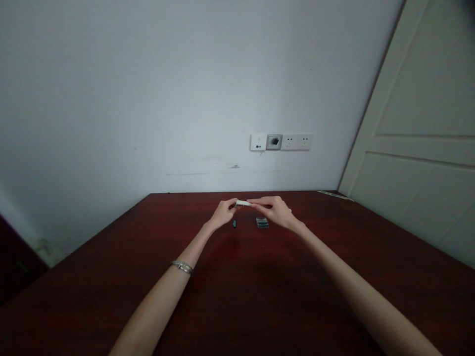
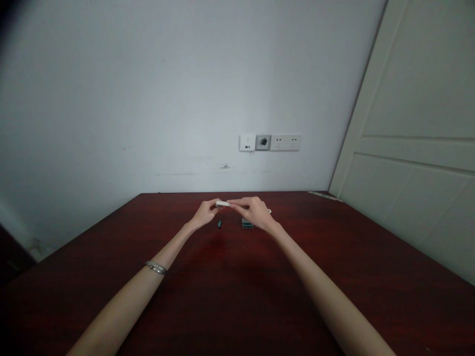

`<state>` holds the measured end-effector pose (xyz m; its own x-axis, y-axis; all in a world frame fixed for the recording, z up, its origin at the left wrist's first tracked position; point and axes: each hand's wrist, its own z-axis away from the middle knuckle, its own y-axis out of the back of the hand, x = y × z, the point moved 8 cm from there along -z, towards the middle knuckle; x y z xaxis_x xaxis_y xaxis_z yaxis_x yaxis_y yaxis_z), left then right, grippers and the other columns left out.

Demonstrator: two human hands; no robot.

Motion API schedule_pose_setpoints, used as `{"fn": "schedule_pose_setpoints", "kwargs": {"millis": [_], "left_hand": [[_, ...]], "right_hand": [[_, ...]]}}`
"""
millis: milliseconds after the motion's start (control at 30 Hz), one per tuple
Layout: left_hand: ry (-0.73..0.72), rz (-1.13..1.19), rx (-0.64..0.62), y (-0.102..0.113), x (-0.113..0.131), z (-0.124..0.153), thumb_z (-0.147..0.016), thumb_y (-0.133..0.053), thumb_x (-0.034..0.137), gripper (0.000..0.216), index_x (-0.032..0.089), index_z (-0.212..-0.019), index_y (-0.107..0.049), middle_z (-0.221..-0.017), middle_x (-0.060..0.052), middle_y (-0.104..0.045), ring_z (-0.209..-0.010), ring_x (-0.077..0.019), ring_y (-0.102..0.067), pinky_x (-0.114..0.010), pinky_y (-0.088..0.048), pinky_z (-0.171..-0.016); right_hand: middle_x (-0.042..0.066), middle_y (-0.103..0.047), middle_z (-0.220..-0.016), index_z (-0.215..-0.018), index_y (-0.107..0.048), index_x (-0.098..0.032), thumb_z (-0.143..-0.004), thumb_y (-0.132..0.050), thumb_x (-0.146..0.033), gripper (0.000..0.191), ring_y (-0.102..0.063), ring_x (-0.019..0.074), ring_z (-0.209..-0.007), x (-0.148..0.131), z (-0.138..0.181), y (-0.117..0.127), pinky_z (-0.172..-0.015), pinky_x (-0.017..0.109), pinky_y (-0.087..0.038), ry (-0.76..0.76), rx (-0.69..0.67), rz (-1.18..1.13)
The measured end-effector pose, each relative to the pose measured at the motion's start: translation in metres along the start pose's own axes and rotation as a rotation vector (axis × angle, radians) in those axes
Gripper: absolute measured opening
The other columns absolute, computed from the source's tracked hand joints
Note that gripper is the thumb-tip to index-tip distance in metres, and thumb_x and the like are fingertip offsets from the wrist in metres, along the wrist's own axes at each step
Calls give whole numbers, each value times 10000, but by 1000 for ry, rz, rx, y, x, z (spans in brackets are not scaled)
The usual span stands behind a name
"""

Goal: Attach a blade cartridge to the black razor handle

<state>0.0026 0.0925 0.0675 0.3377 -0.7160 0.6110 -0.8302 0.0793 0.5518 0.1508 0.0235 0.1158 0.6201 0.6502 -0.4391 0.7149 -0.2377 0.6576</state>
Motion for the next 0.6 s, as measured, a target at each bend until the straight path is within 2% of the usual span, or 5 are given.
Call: {"fn": "schedule_pose_setpoints", "kwargs": {"millis": [167,300,400,600], "left_hand": [[-10,-28,9,3,6,1,-777,-484,157,145,131,-799,-625,-743,-3,-626,-705,-131,-538,-206,-399,-674],[-18,-61,49,8,7,2,-782,-499,174,133,131,-783,-626,-725,7,-620,-697,-126,-537,-200,-395,-673],[-30,-56,41,6,8,1,-779,-498,149,154,134,-827,-644,-784,-10,-653,-745,-138,-567,-207,-409,-702],[-72,-46,65,9,14,0,-725,-465,44,251,139,-842,-665,-839,-33,-684,-780,-148,-604,-231,-440,-740]], "right_hand": [[16,-722,-908,-1061,-674,-312,-848,-527,-409,276,-653,184,-766,-7,3,1,-649,266,-467,51,-16,80],[12,-717,-947,-1037,-685,-307,-834,-559,-373,248,-656,189,-815,-1,3,11,-671,267,-475,76,-36,65],[2,-710,-977,-1030,-687,-314,-835,-556,-377,243,-656,187,-841,-2,0,15,-669,264,-475,68,-23,34],[0,-723,-898,-1040,-681,-318,-840,-547,-393,252,-654,163,-749,-21,-6,2,-628,252,-461,110,-84,42]]}}
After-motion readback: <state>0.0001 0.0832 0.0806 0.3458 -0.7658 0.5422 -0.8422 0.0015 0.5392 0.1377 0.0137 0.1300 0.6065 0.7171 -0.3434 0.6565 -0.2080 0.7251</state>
